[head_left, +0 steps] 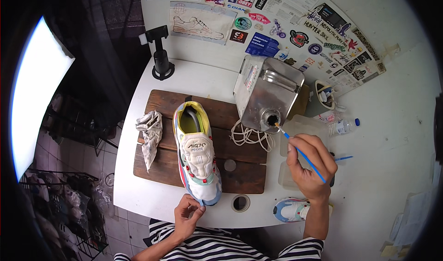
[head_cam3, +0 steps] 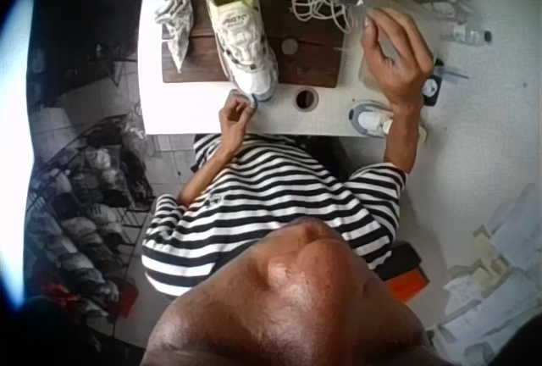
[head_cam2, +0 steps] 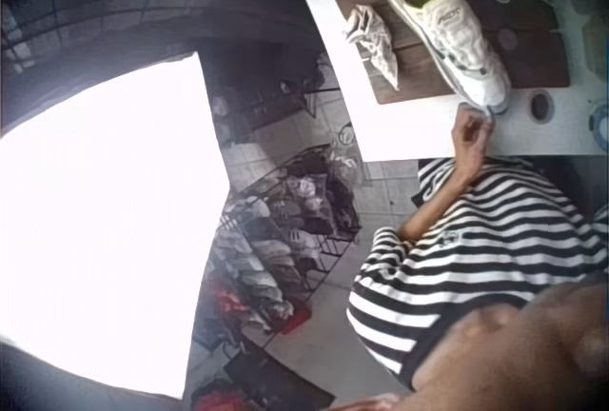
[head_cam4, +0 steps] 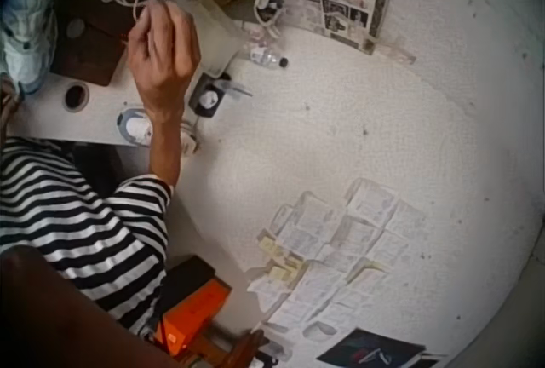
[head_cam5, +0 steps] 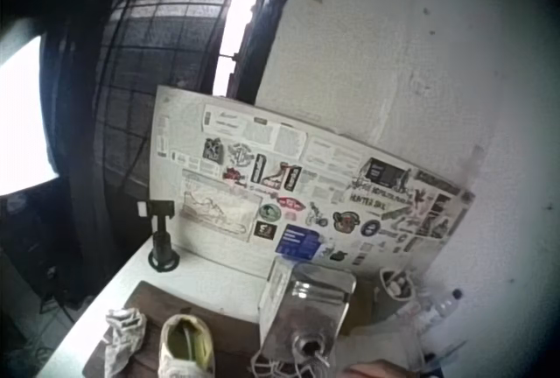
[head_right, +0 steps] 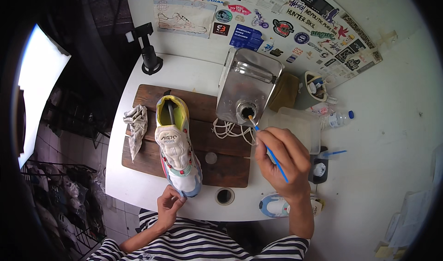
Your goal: Using a small paintbrush to apply blue paint to the midsole or accents of a sneaker.
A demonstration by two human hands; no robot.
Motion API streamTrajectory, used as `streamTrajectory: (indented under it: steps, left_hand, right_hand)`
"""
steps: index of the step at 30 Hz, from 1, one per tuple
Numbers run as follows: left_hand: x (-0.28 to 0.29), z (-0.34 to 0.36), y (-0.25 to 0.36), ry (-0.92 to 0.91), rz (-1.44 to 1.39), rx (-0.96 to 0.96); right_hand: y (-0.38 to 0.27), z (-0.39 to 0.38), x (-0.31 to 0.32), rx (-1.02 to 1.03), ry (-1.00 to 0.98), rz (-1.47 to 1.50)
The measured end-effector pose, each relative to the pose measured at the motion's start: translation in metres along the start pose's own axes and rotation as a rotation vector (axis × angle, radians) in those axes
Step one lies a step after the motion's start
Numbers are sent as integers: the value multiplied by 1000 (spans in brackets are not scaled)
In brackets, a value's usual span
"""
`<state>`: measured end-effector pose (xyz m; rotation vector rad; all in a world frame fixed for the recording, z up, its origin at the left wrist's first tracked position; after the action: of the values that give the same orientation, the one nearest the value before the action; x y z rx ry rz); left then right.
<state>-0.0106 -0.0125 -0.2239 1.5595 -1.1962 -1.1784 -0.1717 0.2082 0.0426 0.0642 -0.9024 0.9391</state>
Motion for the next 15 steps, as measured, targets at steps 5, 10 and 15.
streamTrajectory:
  steps: [5, 10, 15]
  left_hand:
    - [-1, 0, 1, -1, -5, 2]
    - [-1, 0, 2, -6, 16, 15]
    - [0, 0, 0, -1, 23, -5]
  right_hand:
    - [2, 2, 11, -18, 45, 5]
    - [17, -5, 8, -128, 51, 105]
    - [25, -11, 4, -161, 69, 127]
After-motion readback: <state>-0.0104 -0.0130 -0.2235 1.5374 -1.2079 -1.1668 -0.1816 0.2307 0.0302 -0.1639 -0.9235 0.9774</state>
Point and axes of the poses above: each hand's wrist, its own z-axis towards the middle knuckle, its own x-axis out of the back of the hand, y = z × x, the point moved 7 cm from there along z, towards the middle knuckle, and after that the axes turned 8 degrees about z, right-handed, at the moved point
